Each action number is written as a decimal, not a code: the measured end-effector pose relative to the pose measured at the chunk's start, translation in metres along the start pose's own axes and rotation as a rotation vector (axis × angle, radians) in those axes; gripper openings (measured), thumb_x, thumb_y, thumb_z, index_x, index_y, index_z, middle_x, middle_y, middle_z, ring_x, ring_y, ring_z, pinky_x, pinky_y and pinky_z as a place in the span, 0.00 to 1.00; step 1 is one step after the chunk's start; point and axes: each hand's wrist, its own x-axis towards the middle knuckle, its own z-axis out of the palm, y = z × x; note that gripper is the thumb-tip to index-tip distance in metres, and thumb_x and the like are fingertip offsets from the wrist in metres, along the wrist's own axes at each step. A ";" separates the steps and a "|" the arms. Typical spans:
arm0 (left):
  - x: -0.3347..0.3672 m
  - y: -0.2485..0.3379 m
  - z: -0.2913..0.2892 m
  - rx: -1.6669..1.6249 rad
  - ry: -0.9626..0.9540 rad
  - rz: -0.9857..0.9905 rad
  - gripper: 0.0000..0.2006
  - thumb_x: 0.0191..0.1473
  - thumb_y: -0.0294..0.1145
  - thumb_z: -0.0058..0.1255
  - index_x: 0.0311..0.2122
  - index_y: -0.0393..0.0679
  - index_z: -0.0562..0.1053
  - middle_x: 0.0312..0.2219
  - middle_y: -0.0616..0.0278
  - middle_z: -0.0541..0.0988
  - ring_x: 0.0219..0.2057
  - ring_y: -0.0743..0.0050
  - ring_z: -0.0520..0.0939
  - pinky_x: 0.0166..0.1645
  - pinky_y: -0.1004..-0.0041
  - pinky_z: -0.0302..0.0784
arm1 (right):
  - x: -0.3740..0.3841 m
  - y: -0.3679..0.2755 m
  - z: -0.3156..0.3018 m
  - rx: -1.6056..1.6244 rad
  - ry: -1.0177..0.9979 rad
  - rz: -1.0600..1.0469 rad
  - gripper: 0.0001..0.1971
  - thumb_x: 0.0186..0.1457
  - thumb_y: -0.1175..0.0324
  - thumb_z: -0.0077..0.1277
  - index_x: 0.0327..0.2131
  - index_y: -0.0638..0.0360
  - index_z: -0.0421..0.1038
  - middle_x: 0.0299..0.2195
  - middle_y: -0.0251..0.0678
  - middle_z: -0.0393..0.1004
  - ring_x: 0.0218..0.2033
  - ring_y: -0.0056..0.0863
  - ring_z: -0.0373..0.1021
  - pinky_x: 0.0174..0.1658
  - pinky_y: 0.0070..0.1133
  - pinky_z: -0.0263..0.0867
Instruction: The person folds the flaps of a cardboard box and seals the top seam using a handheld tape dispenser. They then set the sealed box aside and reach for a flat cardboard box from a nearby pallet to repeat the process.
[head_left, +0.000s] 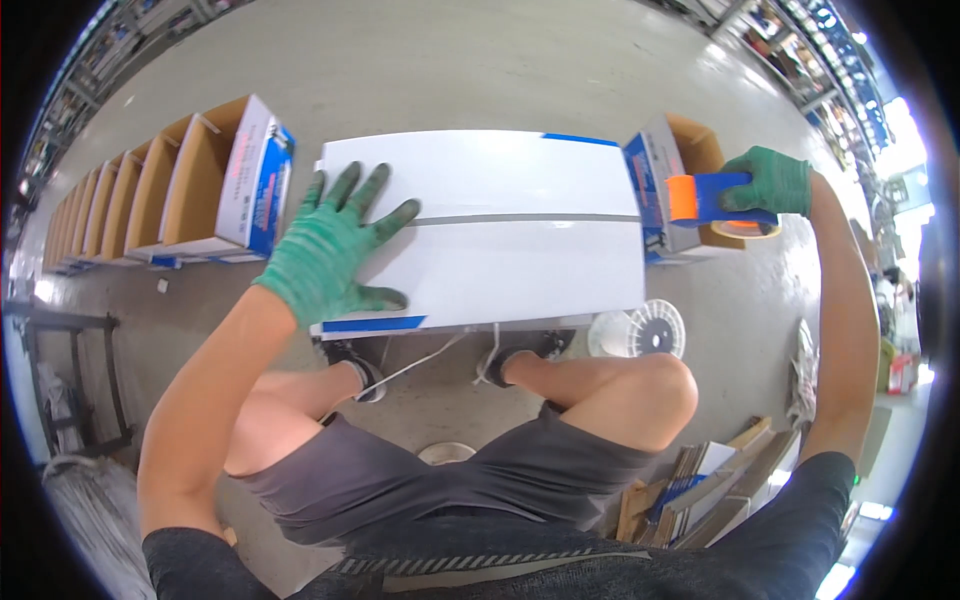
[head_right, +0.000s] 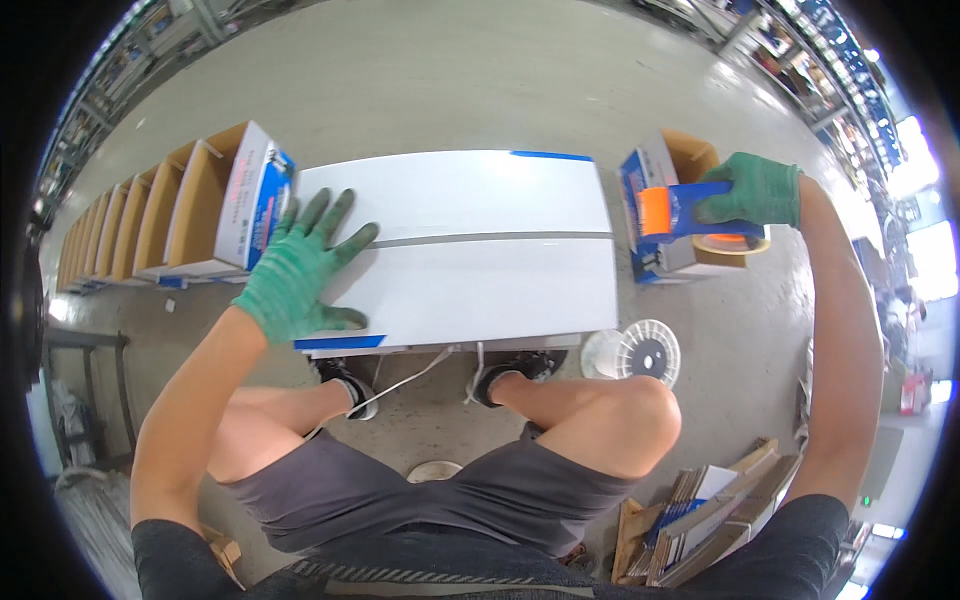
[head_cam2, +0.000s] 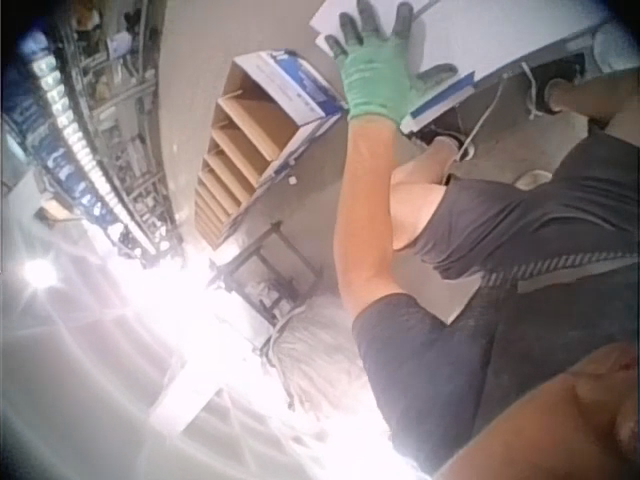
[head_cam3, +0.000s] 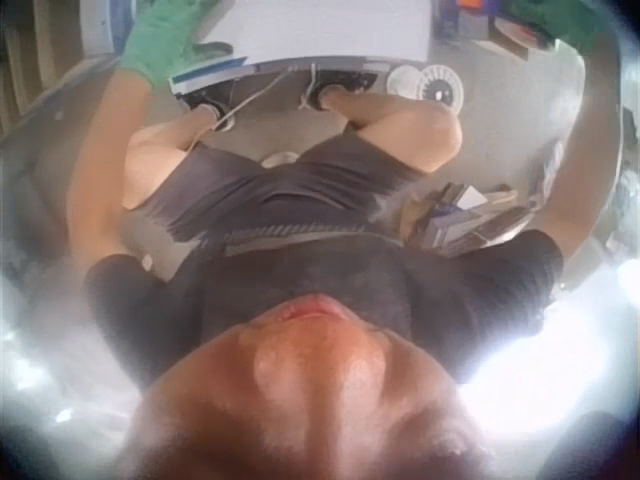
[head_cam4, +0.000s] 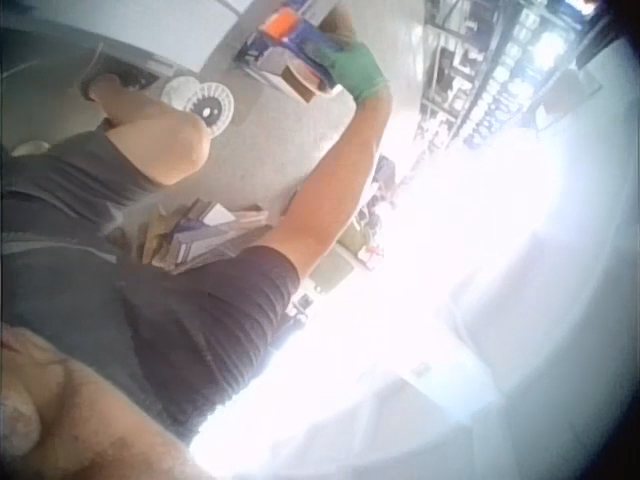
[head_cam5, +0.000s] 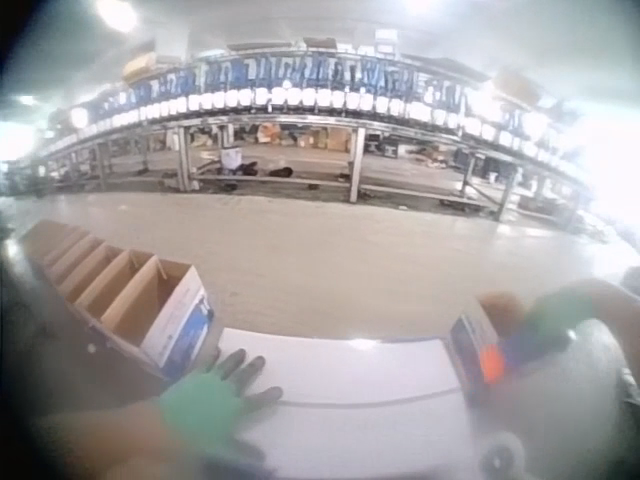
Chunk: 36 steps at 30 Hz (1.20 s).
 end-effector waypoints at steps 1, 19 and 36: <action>-0.001 -0.001 -0.003 0.003 -0.029 0.003 0.51 0.36 0.66 0.60 0.66 0.57 0.58 0.67 0.45 0.48 0.67 0.38 0.49 0.69 0.47 0.38 | -0.005 0.014 -0.003 0.008 -0.017 0.061 0.26 0.43 0.53 0.60 0.42 0.64 0.78 0.34 0.45 0.80 0.34 0.29 0.76 0.41 0.24 0.71; 0.120 0.097 -0.003 -0.057 0.200 0.476 0.40 0.52 0.64 0.46 0.65 0.52 0.58 0.67 0.60 0.52 0.68 0.42 0.48 0.64 0.30 0.38 | 0.042 -0.029 0.083 -0.056 0.030 -0.011 0.28 0.48 0.45 0.56 0.44 0.58 0.77 0.41 0.47 0.78 0.43 0.43 0.73 0.49 0.31 0.67; 0.213 0.187 -0.036 -0.084 -0.069 0.415 0.25 0.59 0.57 0.36 0.40 0.52 0.81 0.44 0.63 0.79 0.54 0.60 0.72 0.61 0.25 0.40 | 0.040 0.001 0.227 0.188 0.380 0.151 0.22 0.54 0.53 0.50 0.52 0.46 0.70 0.37 0.47 0.78 0.39 0.48 0.74 0.42 0.37 0.70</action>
